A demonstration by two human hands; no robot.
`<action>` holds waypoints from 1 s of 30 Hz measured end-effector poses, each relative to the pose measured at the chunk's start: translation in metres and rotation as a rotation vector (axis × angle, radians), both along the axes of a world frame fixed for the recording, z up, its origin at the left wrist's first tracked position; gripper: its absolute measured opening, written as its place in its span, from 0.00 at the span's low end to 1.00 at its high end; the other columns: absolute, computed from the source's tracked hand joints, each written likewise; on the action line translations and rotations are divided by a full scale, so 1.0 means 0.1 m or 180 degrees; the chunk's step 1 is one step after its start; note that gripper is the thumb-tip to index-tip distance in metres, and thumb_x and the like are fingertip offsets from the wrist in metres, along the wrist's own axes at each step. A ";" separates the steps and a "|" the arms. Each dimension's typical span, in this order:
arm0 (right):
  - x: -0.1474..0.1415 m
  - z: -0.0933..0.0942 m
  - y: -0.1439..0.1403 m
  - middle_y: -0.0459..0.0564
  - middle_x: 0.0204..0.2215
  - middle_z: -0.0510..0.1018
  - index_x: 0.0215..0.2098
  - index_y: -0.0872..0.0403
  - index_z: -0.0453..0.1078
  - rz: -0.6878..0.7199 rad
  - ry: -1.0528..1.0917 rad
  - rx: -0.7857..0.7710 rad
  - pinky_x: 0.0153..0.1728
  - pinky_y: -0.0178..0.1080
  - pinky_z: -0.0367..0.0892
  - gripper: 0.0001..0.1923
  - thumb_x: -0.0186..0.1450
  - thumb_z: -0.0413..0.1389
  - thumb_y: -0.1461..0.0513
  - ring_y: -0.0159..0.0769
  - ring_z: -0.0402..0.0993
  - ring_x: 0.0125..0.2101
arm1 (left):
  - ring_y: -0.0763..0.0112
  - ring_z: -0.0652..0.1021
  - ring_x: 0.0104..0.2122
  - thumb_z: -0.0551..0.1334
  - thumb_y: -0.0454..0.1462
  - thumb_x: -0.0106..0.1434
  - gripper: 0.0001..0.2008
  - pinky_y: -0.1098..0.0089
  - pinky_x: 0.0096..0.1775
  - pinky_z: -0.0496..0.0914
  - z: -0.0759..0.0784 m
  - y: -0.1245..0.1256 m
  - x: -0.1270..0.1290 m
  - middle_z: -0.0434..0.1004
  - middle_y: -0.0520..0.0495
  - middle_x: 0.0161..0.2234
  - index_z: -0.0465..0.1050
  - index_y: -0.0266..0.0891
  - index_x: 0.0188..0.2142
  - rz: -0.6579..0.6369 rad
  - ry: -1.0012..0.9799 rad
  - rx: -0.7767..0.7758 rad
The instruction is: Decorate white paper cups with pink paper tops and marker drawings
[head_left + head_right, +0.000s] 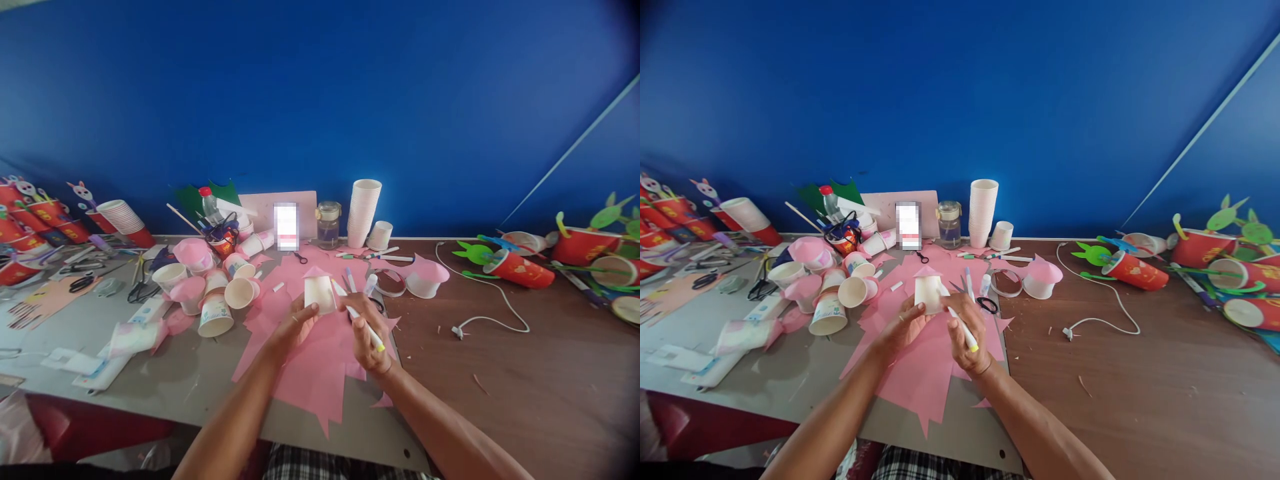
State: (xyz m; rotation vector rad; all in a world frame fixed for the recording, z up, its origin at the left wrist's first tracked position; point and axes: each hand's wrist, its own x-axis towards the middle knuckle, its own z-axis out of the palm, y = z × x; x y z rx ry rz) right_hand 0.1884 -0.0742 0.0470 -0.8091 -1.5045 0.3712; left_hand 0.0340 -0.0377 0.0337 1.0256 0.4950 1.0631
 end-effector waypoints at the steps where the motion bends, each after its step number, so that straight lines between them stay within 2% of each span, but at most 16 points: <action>1: 0.00 0.00 -0.01 0.51 0.30 0.75 0.43 0.51 0.73 0.0029 -0.0024 -0.0030 0.39 0.46 0.69 0.23 0.71 0.41 0.49 0.40 0.74 0.33 | 0.51 0.74 0.50 0.65 0.45 0.59 0.25 0.55 0.53 0.62 0.02 0.00 0.01 0.77 0.39 0.45 0.71 0.37 0.53 -0.0011 -0.0009 0.0016; 5: -0.03 -0.05 -0.02 0.51 0.32 0.77 0.44 0.51 0.72 0.0081 0.0048 -0.0409 0.34 0.43 0.71 0.15 0.70 0.47 0.54 0.38 0.74 0.30 | 0.51 0.74 0.48 0.66 0.45 0.58 0.25 0.56 0.52 0.64 0.05 -0.01 0.01 0.78 0.39 0.43 0.71 0.36 0.52 0.0043 0.0054 0.0053; 9: -0.05 -0.14 0.02 0.51 0.31 0.77 0.45 0.52 0.69 0.0007 0.0260 -0.0640 0.31 0.40 0.71 0.12 0.69 0.50 0.55 0.37 0.75 0.31 | 0.52 0.74 0.47 0.67 0.44 0.57 0.23 0.57 0.51 0.64 0.05 0.00 0.01 0.78 0.41 0.42 0.71 0.37 0.51 0.0048 0.0118 0.0031; 17: -0.04 -0.16 0.05 0.49 0.29 0.76 0.43 0.52 0.70 -0.0050 0.0226 -0.0652 0.30 0.39 0.70 0.11 0.69 0.50 0.56 0.36 0.75 0.31 | 0.53 0.74 0.47 0.66 0.43 0.58 0.24 0.57 0.51 0.64 0.04 0.01 0.01 0.77 0.41 0.42 0.70 0.37 0.52 0.0007 0.0166 0.0100; 23: -0.05 -0.15 0.05 0.48 0.28 0.76 0.42 0.52 0.69 -0.0135 0.0196 -0.0652 0.27 0.37 0.68 0.11 0.68 0.50 0.56 0.33 0.72 0.26 | 0.53 0.74 0.47 0.67 0.42 0.58 0.23 0.58 0.51 0.64 0.01 0.02 0.01 0.77 0.41 0.42 0.70 0.37 0.52 0.0031 0.0179 0.0121; 30: -0.04 -0.12 0.05 0.48 0.27 0.76 0.42 0.52 0.69 -0.0094 0.0190 -0.0674 0.29 0.38 0.68 0.10 0.68 0.49 0.57 0.34 0.73 0.28 | 0.52 0.75 0.46 0.67 0.42 0.58 0.20 0.58 0.50 0.64 0.03 -0.01 0.01 0.78 0.43 0.39 0.73 0.37 0.48 0.0053 0.0207 0.0097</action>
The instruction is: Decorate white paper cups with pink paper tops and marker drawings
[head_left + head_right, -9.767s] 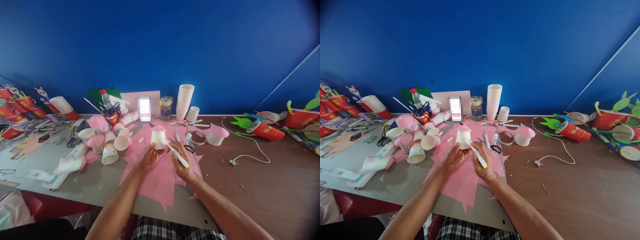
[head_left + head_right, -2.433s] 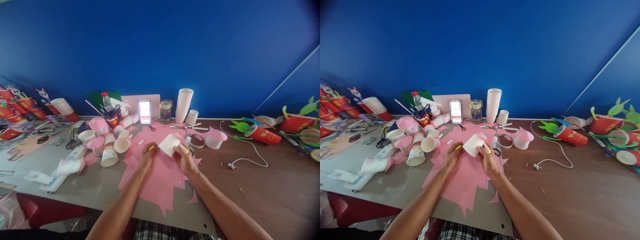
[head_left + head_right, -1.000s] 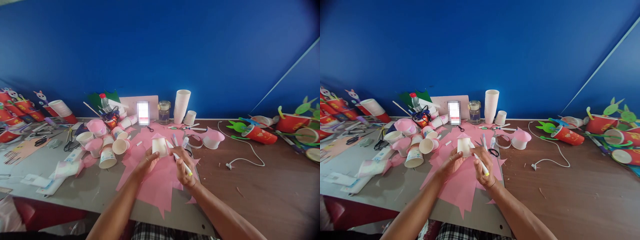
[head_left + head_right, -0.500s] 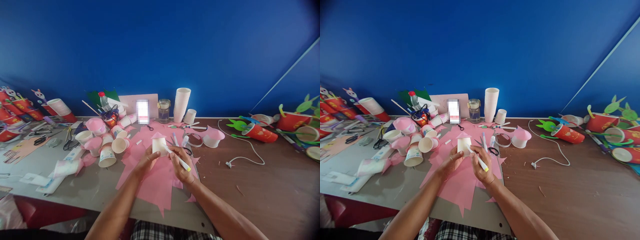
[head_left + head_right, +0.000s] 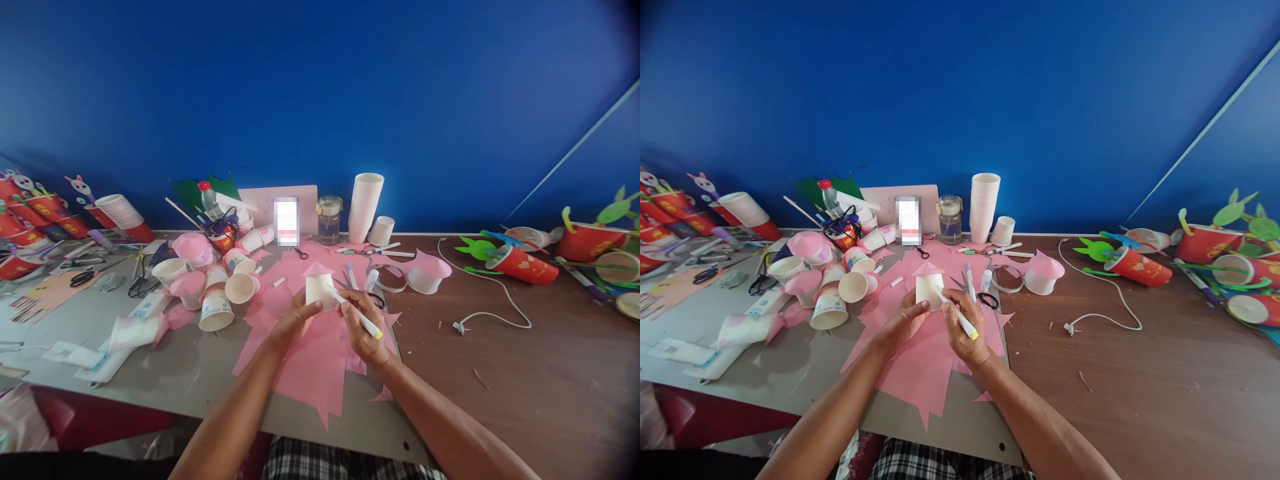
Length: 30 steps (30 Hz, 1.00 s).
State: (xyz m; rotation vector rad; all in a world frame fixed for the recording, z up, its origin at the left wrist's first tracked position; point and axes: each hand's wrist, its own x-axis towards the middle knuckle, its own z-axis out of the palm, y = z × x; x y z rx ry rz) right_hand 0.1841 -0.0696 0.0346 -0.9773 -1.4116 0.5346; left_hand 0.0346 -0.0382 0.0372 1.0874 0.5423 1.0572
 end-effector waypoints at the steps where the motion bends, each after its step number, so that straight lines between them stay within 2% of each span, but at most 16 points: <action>1: 0.00 0.00 0.00 0.48 0.27 0.76 0.42 0.52 0.69 0.0009 0.0001 -0.0018 0.29 0.38 0.68 0.10 0.68 0.49 0.57 0.35 0.73 0.28 | 0.52 0.75 0.46 0.67 0.42 0.57 0.20 0.58 0.50 0.65 0.00 0.00 0.00 0.78 0.43 0.39 0.73 0.37 0.48 0.0020 0.0011 -0.0013; 11: 0.01 -0.02 0.01 0.51 0.33 0.78 0.41 0.53 0.69 0.0038 0.0048 -0.0087 0.27 0.37 0.66 0.11 0.68 0.50 0.56 0.32 0.71 0.25 | 0.52 0.73 0.49 0.69 0.42 0.55 0.26 0.58 0.50 0.65 -0.09 0.03 -0.02 0.77 0.40 0.42 0.70 0.37 0.52 0.0107 0.0060 -0.0091; 22: 0.00 0.01 0.00 0.47 0.26 0.74 0.41 0.52 0.68 0.0128 0.0290 -0.0112 0.27 0.37 0.67 0.12 0.68 0.50 0.53 0.33 0.70 0.25 | 0.53 0.75 0.47 0.68 0.44 0.56 0.23 0.58 0.51 0.63 -0.05 0.03 -0.01 0.78 0.41 0.40 0.73 0.37 0.49 0.0077 -0.0179 -0.0134; 30: 0.00 0.01 0.02 0.47 0.27 0.74 0.41 0.52 0.68 0.0122 0.0305 0.0031 0.28 0.38 0.68 0.10 0.69 0.50 0.55 0.33 0.70 0.26 | 0.54 0.74 0.49 0.67 0.43 0.57 0.22 0.58 0.53 0.62 -0.06 0.03 -0.02 0.78 0.41 0.42 0.72 0.37 0.50 0.0033 -0.0259 -0.0175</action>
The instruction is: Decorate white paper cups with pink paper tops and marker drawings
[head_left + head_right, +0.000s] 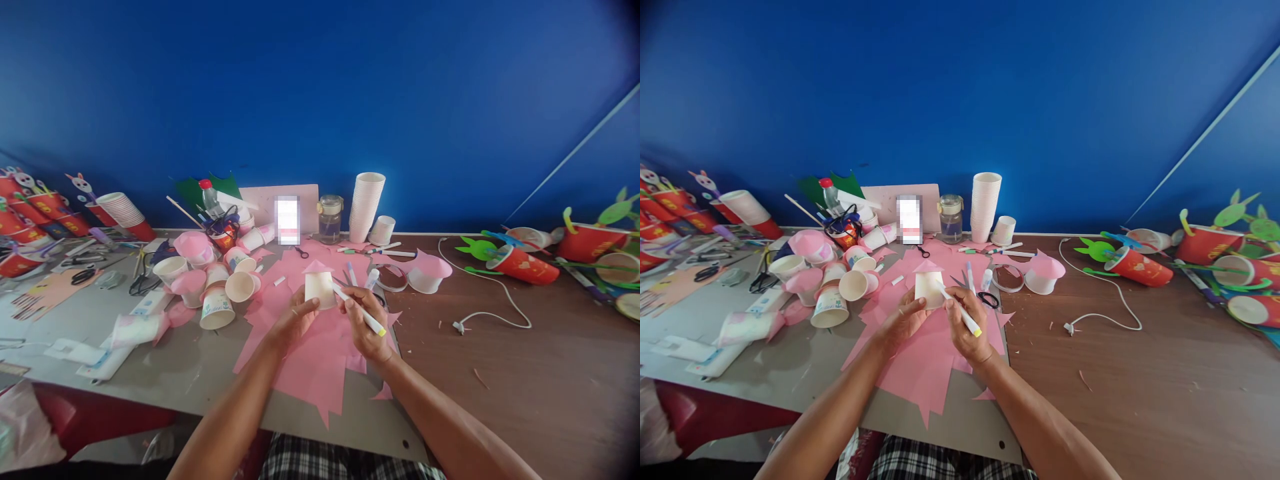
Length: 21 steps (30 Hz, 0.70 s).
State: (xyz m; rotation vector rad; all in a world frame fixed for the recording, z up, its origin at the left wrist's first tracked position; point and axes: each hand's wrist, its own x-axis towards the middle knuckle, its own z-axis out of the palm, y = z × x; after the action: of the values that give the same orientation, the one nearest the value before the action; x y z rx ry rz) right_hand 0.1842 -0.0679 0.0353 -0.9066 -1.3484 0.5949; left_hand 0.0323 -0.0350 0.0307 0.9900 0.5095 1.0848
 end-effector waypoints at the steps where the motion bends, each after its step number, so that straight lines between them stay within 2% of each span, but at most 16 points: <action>1: 0.00 0.00 0.00 0.48 0.28 0.75 0.41 0.52 0.68 -0.0027 -0.0004 0.0027 0.29 0.38 0.68 0.10 0.69 0.50 0.55 0.34 0.71 0.27 | 0.54 0.74 0.49 0.67 0.43 0.57 0.22 0.58 0.53 0.62 0.00 0.00 0.00 0.78 0.41 0.43 0.72 0.38 0.50 -0.0014 0.0007 0.0021; 5: -0.04 0.01 -0.02 0.50 0.34 0.76 0.44 0.51 0.68 -0.0017 -0.0081 0.0068 0.36 0.41 0.69 0.12 0.70 0.48 0.55 0.36 0.74 0.33 | 0.53 0.74 0.49 0.68 0.44 0.56 0.22 0.58 0.52 0.63 -0.02 0.02 0.01 0.78 0.40 0.42 0.73 0.37 0.47 0.0028 0.0128 0.0094; 8: -0.06 -0.01 -0.02 0.45 0.26 0.75 0.49 0.51 0.66 -0.0010 -0.0014 -0.0070 0.31 0.39 0.68 0.14 0.71 0.46 0.55 0.32 0.71 0.25 | 0.53 0.75 0.46 0.68 0.45 0.56 0.20 0.58 0.50 0.65 -0.10 0.05 0.01 0.78 0.40 0.40 0.73 0.35 0.43 0.0164 0.0265 0.0119; 10: -0.07 -0.04 -0.01 0.44 0.25 0.74 0.50 0.52 0.64 -0.0133 0.0057 -0.0188 0.29 0.38 0.68 0.13 0.71 0.46 0.55 0.32 0.70 0.24 | 0.54 0.75 0.45 0.69 0.46 0.55 0.20 0.58 0.49 0.66 -0.17 0.07 0.00 0.78 0.41 0.39 0.73 0.36 0.41 0.0350 0.0412 0.0073; 13: -0.09 -0.08 0.05 0.50 0.33 0.77 0.50 0.52 0.61 -0.0260 0.0045 -0.0366 0.38 0.42 0.71 0.13 0.70 0.48 0.56 0.36 0.75 0.35 | 0.56 0.75 0.46 0.70 0.47 0.53 0.23 0.59 0.49 0.66 -0.23 0.08 -0.01 0.78 0.43 0.42 0.71 0.38 0.45 0.0689 0.0681 -0.0055; 16: -0.12 -0.13 0.09 0.54 0.43 0.76 0.53 0.50 0.59 -0.0135 -0.0007 -0.0540 0.46 0.47 0.71 0.16 0.67 0.52 0.57 0.39 0.75 0.44 | 0.54 0.76 0.47 0.70 0.48 0.53 0.27 0.58 0.49 0.68 -0.21 0.06 0.00 0.77 0.41 0.45 0.69 0.37 0.49 0.0886 0.1041 -0.0081; 18: -0.13 -0.16 0.11 0.55 0.45 0.75 0.53 0.49 0.59 -0.0078 -0.0100 -0.0641 0.48 0.48 0.71 0.17 0.66 0.53 0.57 0.40 0.74 0.45 | 0.53 0.76 0.46 0.70 0.48 0.53 0.27 0.58 0.47 0.69 -0.15 0.04 0.03 0.78 0.40 0.45 0.70 0.36 0.48 0.0935 0.1246 0.0011; 21: -0.13 -0.19 0.13 0.55 0.47 0.74 0.52 0.49 0.61 -0.0130 -0.0327 -0.0719 0.48 0.50 0.71 0.17 0.65 0.53 0.59 0.42 0.73 0.47 | 0.54 0.77 0.44 0.69 0.46 0.54 0.23 0.60 0.46 0.70 -0.07 0.00 0.06 0.78 0.41 0.44 0.72 0.38 0.47 0.0771 0.1293 0.0266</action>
State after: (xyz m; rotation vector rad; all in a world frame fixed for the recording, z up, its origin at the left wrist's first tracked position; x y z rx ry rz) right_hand 0.1710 -0.0551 0.0161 -1.1583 -1.3692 0.6864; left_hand 0.0381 -0.0354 0.0234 1.2542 0.9393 1.1285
